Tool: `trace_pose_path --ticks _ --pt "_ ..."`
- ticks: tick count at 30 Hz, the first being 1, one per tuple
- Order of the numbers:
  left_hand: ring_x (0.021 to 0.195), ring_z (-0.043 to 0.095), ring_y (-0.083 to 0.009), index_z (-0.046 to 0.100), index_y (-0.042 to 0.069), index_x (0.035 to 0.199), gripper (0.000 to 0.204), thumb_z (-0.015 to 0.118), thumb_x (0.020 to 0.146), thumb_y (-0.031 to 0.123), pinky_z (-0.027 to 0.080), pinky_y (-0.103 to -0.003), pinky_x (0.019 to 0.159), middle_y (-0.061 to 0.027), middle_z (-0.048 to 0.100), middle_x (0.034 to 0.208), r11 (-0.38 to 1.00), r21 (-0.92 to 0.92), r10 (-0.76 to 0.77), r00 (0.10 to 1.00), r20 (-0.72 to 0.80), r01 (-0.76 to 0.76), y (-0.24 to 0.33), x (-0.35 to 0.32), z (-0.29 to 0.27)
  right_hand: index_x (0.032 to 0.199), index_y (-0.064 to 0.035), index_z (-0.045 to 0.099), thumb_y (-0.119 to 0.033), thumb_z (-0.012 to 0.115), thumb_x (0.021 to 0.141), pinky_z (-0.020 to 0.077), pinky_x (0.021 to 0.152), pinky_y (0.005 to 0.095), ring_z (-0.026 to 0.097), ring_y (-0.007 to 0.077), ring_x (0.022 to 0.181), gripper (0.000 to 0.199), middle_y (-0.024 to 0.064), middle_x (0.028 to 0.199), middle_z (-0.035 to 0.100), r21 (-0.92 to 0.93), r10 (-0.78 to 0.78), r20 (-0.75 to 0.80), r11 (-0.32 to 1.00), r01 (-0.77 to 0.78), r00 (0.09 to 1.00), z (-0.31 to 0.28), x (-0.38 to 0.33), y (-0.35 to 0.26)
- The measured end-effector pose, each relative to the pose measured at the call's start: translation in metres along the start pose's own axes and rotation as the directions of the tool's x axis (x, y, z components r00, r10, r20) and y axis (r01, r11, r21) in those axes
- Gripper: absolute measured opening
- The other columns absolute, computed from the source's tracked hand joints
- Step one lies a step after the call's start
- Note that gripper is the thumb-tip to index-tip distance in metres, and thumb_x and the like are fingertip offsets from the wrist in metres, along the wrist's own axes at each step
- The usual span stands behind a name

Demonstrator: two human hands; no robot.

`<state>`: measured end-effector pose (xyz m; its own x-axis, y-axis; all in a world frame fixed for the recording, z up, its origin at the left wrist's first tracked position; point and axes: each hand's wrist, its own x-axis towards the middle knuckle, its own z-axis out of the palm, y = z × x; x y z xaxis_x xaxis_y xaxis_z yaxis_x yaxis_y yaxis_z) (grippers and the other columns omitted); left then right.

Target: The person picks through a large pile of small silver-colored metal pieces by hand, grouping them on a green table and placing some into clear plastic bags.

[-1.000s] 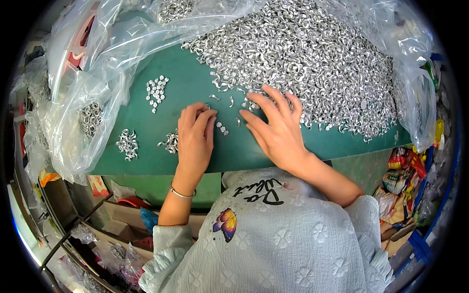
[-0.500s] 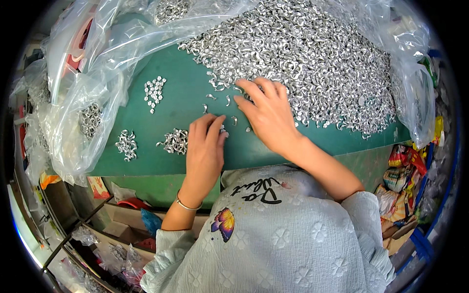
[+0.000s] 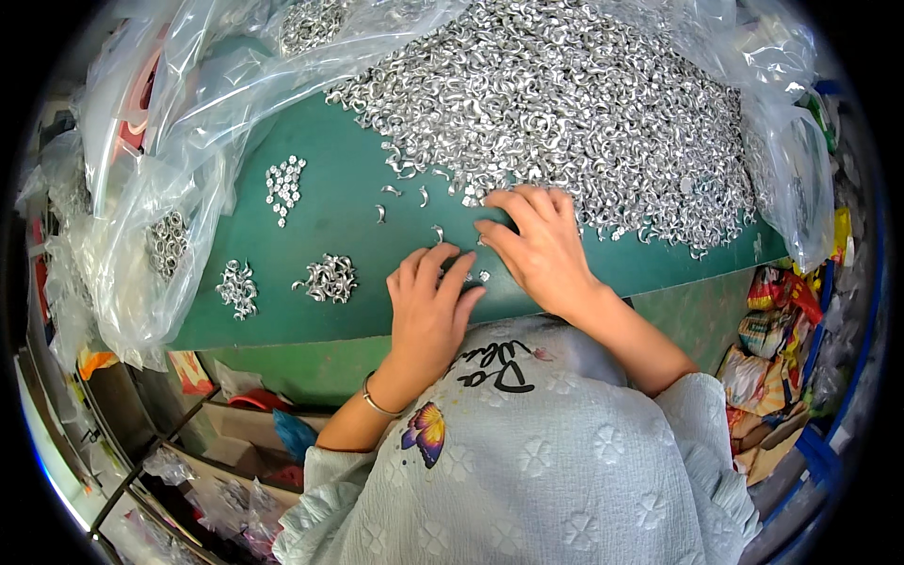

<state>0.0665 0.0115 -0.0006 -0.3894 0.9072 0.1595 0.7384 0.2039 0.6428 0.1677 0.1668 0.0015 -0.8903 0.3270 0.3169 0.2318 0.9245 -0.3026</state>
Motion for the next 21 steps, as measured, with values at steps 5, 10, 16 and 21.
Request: trace_pose_path --ticks 5,10,16,21 --pt "0.108 0.051 -0.0285 0.059 0.004 0.116 0.035 0.065 0.082 0.007 0.035 -0.041 0.091 -0.0096 0.055 0.116 1.0 0.015 0.016 0.998 -0.067 -0.015 -0.006 0.012 -0.005 0.09 -0.0113 0.066 -0.009 0.07 0.073 0.0323 0.088 0.0441 0.051 0.028 0.106 0.018 0.0053 0.114 0.057 -0.216 0.135 -0.142 0.963 -0.163 0.981 -0.013 -0.015 0.01" --pt "0.106 0.052 -0.0261 0.06 0.005 0.114 0.033 0.062 0.081 0.002 0.035 -0.042 0.091 -0.0085 0.055 0.114 0.98 0.19 0.073 0.996 -0.051 -0.062 -0.012 0.047 -0.001 0.104 -0.0123 0.063 -0.011 0.071 0.075 0.0311 0.09 0.0439 0.049 0.0261 0.108 0.029 0.0033 0.116 0.055 -0.097 0.084 -0.124 0.991 -0.096 0.989 0.005 0.012 -0.007" --pt "0.103 0.054 -0.027 0.061 0.005 0.108 0.027 0.062 0.082 0.0 0.038 -0.039 0.086 -0.0085 0.057 0.11 0.952 0.287 -0.045 0.974 -0.224 0.11 -0.047 0.047 -0.026 0.093 -0.0108 0.066 -0.012 0.071 0.076 0.0318 0.089 0.043 0.049 0.0254 0.107 0.017 0.0023 0.112 0.056 -0.026 0.067 -0.075 0.997 -0.069 0.995 0.001 0.001 0.003" --pt "0.102 0.054 -0.0287 0.06 0.003 0.111 0.032 0.062 0.08 -0.003 0.04 -0.039 0.084 -0.0106 0.056 0.112 0.995 0.057 0.089 0.991 -0.097 -0.084 -0.027 0.052 -0.005 0.088 -0.0085 0.066 -0.011 0.069 0.077 0.0335 0.085 0.0392 0.052 0.0221 0.099 0.011 0.0027 0.104 0.057 -0.06 0.1 -0.082 0.993 -0.105 0.992 0.007 0.011 -0.011"
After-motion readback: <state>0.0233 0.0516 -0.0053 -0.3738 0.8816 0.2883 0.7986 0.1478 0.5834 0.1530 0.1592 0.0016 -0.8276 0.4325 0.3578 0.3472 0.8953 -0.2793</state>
